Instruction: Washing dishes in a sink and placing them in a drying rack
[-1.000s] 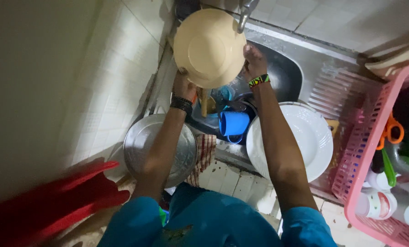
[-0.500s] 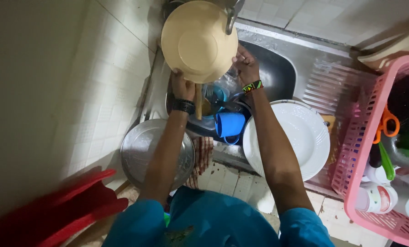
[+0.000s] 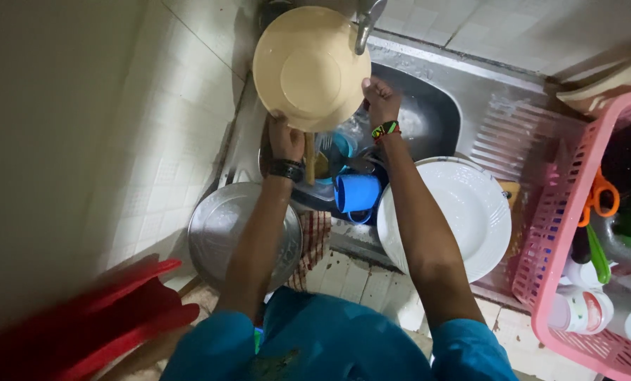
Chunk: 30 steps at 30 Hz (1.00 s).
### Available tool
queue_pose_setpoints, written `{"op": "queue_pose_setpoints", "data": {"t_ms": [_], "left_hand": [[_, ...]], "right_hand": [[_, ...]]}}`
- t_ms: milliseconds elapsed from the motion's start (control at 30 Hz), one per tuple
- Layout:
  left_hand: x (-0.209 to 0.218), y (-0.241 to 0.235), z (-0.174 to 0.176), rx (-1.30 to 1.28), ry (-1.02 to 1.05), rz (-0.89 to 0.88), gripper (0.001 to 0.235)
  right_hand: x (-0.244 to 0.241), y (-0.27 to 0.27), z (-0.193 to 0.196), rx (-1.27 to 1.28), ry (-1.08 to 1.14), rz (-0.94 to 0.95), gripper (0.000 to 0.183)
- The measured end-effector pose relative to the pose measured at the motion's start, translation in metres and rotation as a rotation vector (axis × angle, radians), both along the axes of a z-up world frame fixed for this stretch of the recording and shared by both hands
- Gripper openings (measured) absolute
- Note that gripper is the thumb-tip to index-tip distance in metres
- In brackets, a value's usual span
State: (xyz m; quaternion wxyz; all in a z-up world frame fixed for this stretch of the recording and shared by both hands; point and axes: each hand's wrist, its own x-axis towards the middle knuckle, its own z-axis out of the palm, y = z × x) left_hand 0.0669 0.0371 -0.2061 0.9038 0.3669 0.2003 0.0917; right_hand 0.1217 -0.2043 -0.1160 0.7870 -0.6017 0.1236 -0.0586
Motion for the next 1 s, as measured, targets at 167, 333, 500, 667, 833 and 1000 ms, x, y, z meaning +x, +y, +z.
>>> {"op": "queue_pose_setpoints", "data": {"t_ms": [167,333,500,667,833,1000], "left_hand": [[-0.001,0.004,0.027,-0.182,-0.107,-0.005,0.044],[-0.001,-0.005,0.03,-0.262,-0.169,-0.044,0.044],[-0.007,-0.031,0.053,-0.367,-0.241,-0.118,0.047],[-0.022,-0.055,0.099,-0.368,-0.01,-0.048,0.031],[-0.008,-0.063,0.104,-0.254,0.003,-0.095,0.03],[0.009,-0.091,0.128,-0.003,-0.043,-0.119,0.022]], "right_hand": [[-0.005,0.003,0.021,0.199,0.003,0.05,0.015],[-0.02,-0.007,0.04,0.364,0.02,0.039,0.021],[-0.011,-0.027,-0.02,0.474,-0.049,0.065,0.028],[-0.03,-0.046,0.002,0.117,0.173,-0.076,0.012],[-0.046,-0.094,-0.037,-0.049,0.181,-0.173,0.02],[-0.066,-0.14,-0.055,-0.136,0.22,-0.24,0.03]]}}
